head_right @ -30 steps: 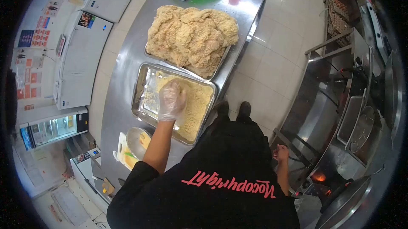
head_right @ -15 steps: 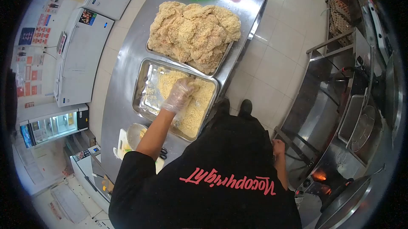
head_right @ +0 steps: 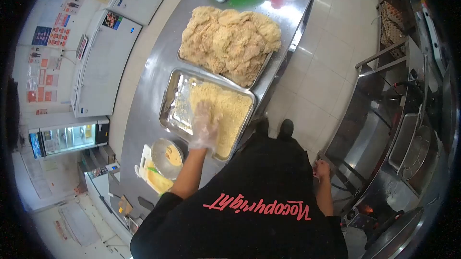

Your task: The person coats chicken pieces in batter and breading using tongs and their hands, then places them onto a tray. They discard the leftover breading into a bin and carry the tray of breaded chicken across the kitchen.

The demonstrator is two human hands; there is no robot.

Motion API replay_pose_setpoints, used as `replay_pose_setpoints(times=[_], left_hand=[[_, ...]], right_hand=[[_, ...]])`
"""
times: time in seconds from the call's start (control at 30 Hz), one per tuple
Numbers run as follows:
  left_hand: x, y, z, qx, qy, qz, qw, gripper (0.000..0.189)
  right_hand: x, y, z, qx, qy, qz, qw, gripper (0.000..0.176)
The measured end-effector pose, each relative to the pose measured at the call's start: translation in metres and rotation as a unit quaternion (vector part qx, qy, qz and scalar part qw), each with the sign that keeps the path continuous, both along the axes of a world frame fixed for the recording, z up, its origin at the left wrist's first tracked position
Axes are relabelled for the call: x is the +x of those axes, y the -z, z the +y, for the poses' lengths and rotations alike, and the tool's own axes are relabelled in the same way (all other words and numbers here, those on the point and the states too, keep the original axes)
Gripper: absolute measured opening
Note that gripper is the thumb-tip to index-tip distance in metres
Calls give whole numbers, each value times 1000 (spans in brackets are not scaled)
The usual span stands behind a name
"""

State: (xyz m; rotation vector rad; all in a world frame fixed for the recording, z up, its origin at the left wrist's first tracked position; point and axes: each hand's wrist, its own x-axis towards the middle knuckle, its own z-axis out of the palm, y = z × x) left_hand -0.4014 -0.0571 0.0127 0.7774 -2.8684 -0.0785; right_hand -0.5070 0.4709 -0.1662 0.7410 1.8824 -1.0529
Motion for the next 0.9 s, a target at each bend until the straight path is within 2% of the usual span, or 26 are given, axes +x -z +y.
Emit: replay_pose_setpoints(times=[0.1, 0.13, 0.17, 0.2, 0.23, 0.27, 0.3, 0.33, 0.4, 0.47, 0.5, 0.53, 0.57, 0.6, 0.63, 0.67, 0.7, 0.73, 0.77, 0.8, 0.83, 0.9], left_hand=[[10, -13, 8, 254, -65, -69, 963, 48], [21, 4, 4, 408, -126, 43, 903, 46], [12, -8, 4, 312, -100, 22, 945, 44], [4, -7, 1, 306, -104, 65, 944, 43], [-3, 3, -17, 254, -61, 68, 963, 41], [-29, -34, -9, 258, -91, 77, 959, 40], [-29, 16, -33, 78, -82, 35, 993, 46], [-47, 13, -33, 80, -62, 56, 993, 46], [-64, -9, -28, -14, -154, -99, 983, 59], [-61, 13, -38, -29, -142, -115, 983, 65], [-67, 22, -41, -46, -139, -145, 979, 71], [-74, 12, -37, -37, -133, -133, 981, 71], [-73, -8, -30, 10, -156, -145, 977, 72], [-74, -17, -28, 56, -179, -162, 969, 73], [-69, -15, -28, 65, -177, -144, 972, 73], [-61, -9, -29, 63, -167, -126, 976, 73], [-61, -6, -29, 58, -162, -112, 979, 73], [-65, -3, -31, 51, -157, -99, 981, 73], [-68, -3, -34, 43, -154, -87, 983, 73], [-68, 2, -37, 33, -154, -81, 984, 73], [-68, 5, -39, 26, -154, -73, 985, 73], [-72, 5, -42, 25, -149, -66, 986, 73]], right_hand=[[-2, 6, 3, -15, 1, -4, 1000, 18], [-4, 15, 9, -34, 24, -7, 999, 21], [-4, 17, 13, -13, 6, 13, 1000, 21], [-9, 18, 10, 11, -9, 32, 999, 21], [-17, 6, 3, 25, -29, 33, 999, 21], [-21, -9, -2, 41, -51, 29, 997, 23], [-26, -19, -4, 45, -43, 43, 997, 25], [-30, -25, -4, 49, -42, 54, 996, 27], [-28, -12, 11, 17, 15, 44, 999, 30], [-19, -4, 37, 41, -211, 154, 964, 30], [-5, 13, 57, 70, -256, 188, 945, 29], [7, 26, 69, 100, -302, 219, 923, 28], [13, 22, 69, 112, -237, 111, 959, 30], [28, 17, 70, 120, -168, -3, 979, 40], [43, 8, 69, 94, -218, 62, 969, 27], [58, 0, 75, 69, -271, 124, 952, 25], [68, -2, 75, 122, -443, 90, 884, 24], [61, 8, 64, 165, -596, 66, 783, 25], [62, 12, 52, 145, -546, 46, 824, 25], [59, 10, 42, 130, -421, 12, 898, 26], [57, 11, 34, 118, -312, -14, 943, 27], [53, 6, 23, 105, -216, -20, 971, 28]])
